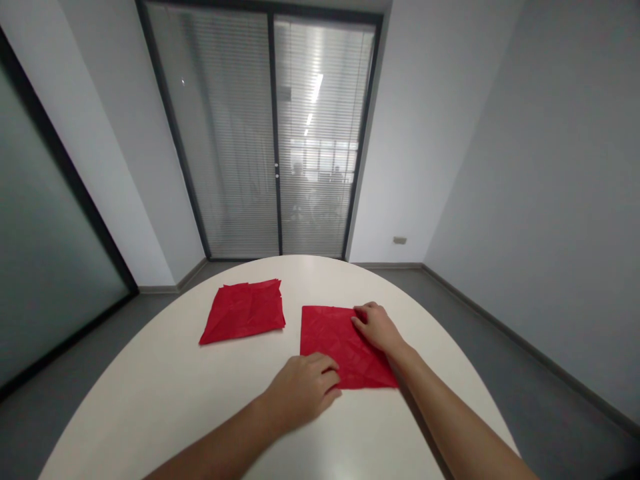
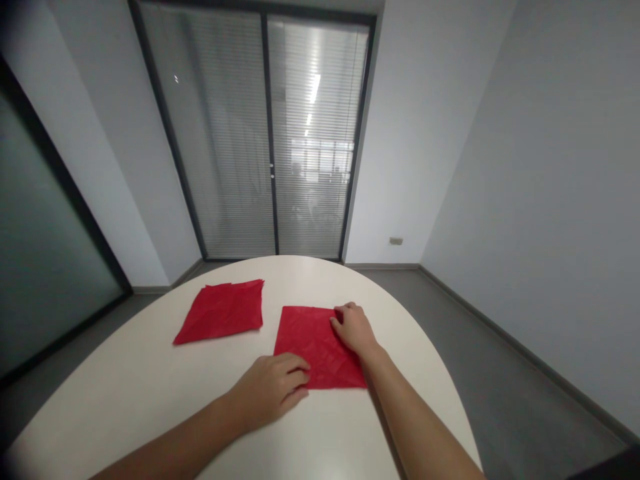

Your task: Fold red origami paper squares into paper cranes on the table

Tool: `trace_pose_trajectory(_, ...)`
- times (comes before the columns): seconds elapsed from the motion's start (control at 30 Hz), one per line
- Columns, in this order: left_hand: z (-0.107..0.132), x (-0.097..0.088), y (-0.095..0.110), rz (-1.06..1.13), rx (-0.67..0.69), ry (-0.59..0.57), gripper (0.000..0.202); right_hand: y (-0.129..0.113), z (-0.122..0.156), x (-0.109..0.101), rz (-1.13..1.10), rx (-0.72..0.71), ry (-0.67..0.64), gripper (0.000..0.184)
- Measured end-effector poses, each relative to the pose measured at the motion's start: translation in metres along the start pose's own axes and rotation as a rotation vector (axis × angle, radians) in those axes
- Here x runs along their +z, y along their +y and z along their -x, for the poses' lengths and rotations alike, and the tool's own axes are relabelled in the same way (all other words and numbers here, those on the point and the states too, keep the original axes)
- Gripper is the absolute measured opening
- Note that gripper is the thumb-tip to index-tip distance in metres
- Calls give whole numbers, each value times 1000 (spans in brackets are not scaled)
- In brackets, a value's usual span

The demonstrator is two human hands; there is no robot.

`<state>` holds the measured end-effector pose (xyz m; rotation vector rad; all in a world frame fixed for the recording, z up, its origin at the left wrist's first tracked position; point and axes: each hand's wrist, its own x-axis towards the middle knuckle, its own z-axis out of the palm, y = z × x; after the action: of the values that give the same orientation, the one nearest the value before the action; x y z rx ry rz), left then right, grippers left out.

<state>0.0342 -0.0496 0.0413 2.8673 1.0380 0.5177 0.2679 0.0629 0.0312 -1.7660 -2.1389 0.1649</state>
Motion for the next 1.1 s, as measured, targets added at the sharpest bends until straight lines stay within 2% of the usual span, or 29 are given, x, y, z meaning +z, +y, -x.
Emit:
trace_pose_trajectory(0.27, 3, 3, -2, 100, -37, 60, 17, 7, -5, 0, -101, 10, -1, 34)
trace_pose_trajectory(0.53, 2, 4, -5, 152, -89, 47, 4, 15, -9, 0, -249, -18, -16, 14)
trace_pose_trajectory(0.63, 3, 4, -4, 201, -119, 69, 11, 18, -9, -5, -343, -29, -26, 17)
trace_pose_trajectory(0.7, 4, 6, -4, 212, -151, 114, 27, 20, -9, -10, -498, -57, -27, 21)
trace_pose_trajectory(0.77, 5, 9, -6, 204, -213, 180, 52, 20, -8, -18, -707, -96, -34, 28)
trace_pose_trajectory(0.87, 4, 14, -11, 248, -381, 315, 77, 16, -6, -31, -924, -89, -18, 40)
trace_pose_trajectory(0.97, 0, 20, -21, 418, -542, 447, 79, 10, -3, -40, -1098, -41, 9, 44)
trace_pose_trajectory(1.1, -6, 23, -33, 693, -577, 538, 66, 9, -3, -43, -1289, 13, 19, 47)
